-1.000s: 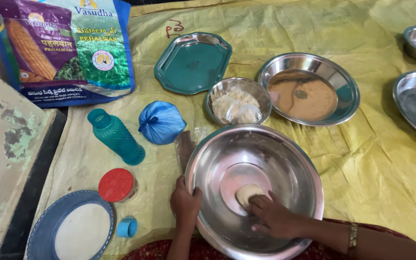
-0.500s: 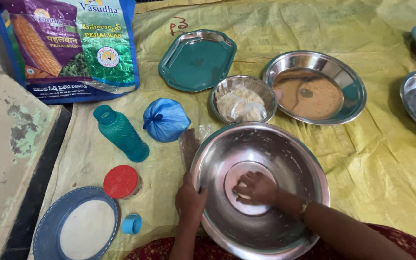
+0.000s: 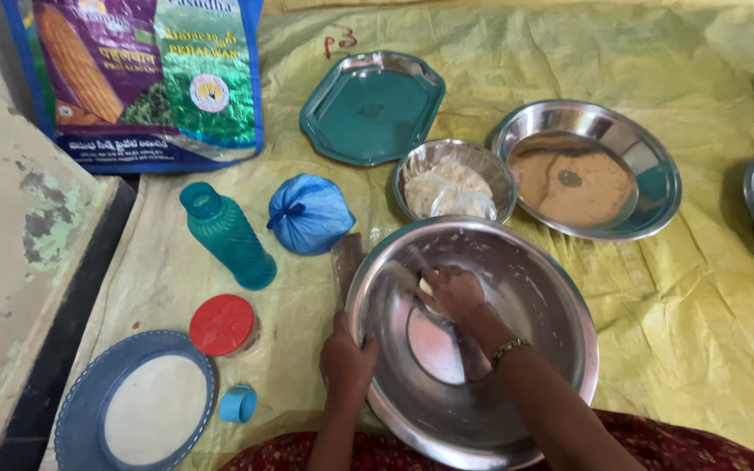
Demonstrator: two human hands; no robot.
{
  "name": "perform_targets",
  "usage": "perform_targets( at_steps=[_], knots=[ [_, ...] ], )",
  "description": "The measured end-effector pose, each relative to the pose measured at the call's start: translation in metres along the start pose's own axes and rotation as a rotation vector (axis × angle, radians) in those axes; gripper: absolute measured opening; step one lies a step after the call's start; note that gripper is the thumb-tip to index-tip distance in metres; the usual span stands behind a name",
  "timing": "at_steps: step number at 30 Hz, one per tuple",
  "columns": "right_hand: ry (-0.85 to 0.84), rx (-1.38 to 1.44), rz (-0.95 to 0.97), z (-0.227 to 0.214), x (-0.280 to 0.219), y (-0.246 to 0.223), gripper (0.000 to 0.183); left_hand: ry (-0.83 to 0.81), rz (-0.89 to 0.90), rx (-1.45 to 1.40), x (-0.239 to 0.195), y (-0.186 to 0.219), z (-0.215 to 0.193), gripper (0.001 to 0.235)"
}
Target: The person kneads a small ball of dough inside a large metal bowl using both hands. They repeatedly press and fold the dough, then wrap it in a clear plastic sheet and place it back in the bowl.
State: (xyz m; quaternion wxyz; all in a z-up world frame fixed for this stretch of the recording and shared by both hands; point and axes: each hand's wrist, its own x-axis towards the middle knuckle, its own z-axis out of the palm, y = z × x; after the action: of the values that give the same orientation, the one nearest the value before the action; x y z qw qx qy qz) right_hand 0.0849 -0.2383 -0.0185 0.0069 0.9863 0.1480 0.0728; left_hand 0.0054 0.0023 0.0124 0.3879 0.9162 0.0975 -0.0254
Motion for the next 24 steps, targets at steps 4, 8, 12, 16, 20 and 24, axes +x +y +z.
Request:
perform_targets(
  at_steps=[4, 8, 12, 16, 20, 24],
  knots=[
    [-0.328, 0.009, 0.044, -0.022, -0.032, -0.021, 0.068, 0.059, -0.032, -0.014, -0.004, 0.0, 0.003, 0.073],
    [-0.007, 0.044, -0.237, -0.027, -0.11, -0.036, 0.076, 0.048, -0.074, -0.025, -0.005, 0.001, 0.005, 0.069],
    [-0.192, 0.64, -0.154, -0.027, -0.148, -0.01, 0.09, 0.101, -0.028, -0.024, -0.006, 0.001, 0.002, 0.07],
    [-0.135, 0.616, 0.179, -0.031, -0.143, 0.001, 0.061, 0.034, -0.018, 0.011, -0.008, 0.0, -0.001, 0.076],
    [0.033, 0.144, -0.128, -0.03, -0.122, -0.037, 0.069, 0.054, 0.008, -0.001, -0.007, 0.0, -0.001, 0.079],
    [-0.15, 0.033, -0.107, -0.013, -0.075, -0.048, 0.057, 0.032, 0.065, 0.005, -0.005, -0.006, 0.001, 0.082]
  ],
)
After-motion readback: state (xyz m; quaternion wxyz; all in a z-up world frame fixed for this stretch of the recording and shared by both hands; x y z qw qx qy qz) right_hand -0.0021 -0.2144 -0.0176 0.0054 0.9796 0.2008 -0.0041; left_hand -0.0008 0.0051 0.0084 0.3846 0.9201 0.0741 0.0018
